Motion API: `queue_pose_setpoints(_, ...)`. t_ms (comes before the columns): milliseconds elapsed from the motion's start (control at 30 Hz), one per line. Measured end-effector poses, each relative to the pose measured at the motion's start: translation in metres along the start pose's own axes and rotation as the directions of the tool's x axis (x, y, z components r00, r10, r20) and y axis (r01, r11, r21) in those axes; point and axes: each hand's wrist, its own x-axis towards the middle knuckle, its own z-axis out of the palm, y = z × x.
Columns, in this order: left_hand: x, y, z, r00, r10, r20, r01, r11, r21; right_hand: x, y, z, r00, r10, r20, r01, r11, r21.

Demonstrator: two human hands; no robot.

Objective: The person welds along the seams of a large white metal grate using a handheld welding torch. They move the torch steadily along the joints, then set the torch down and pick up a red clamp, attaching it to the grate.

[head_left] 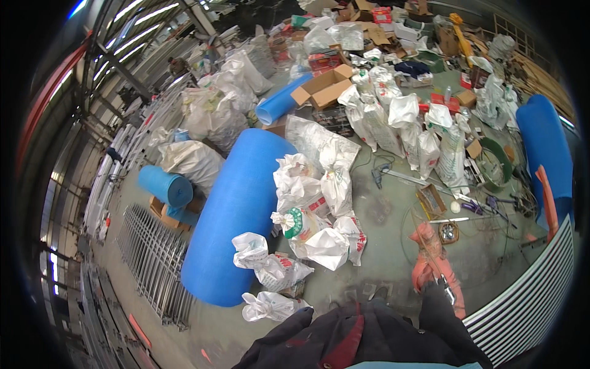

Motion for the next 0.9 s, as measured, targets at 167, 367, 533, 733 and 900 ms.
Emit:
queue_pose_setpoints(167,0.006,0.043,0.012,0.887,0.462,0.027,-0.413,0.763,0.498,0.021,0.002,-0.007,0.998,-0.052,0.025,0.051,0.998,0.040)
queue_pose_setpoints(367,-0.004,0.132,-0.007,0.983,0.138,-0.118,-0.100,0.954,0.283,0.039,0.006,-0.019,0.996,-0.080,0.025,0.077,0.991,0.107)
queue_pose_setpoints(533,0.008,0.129,-0.015,0.980,0.193,-0.054,-0.176,0.957,0.229,0.048,0.009,-0.017,0.992,-0.115,0.048,0.098,0.957,0.272)
queue_pose_setpoints(733,0.057,0.124,-0.040,0.978,0.210,-0.014,-0.205,0.964,0.166,0.004,0.028,-0.022,1.000,-0.008,0.029,-0.015,0.701,0.713)
queue_pose_setpoints(900,0.102,0.233,-0.056,0.840,0.542,0.039,-0.542,0.829,0.137,-0.047,0.034,-0.048,0.995,0.019,-0.093,0.080,0.360,0.929)
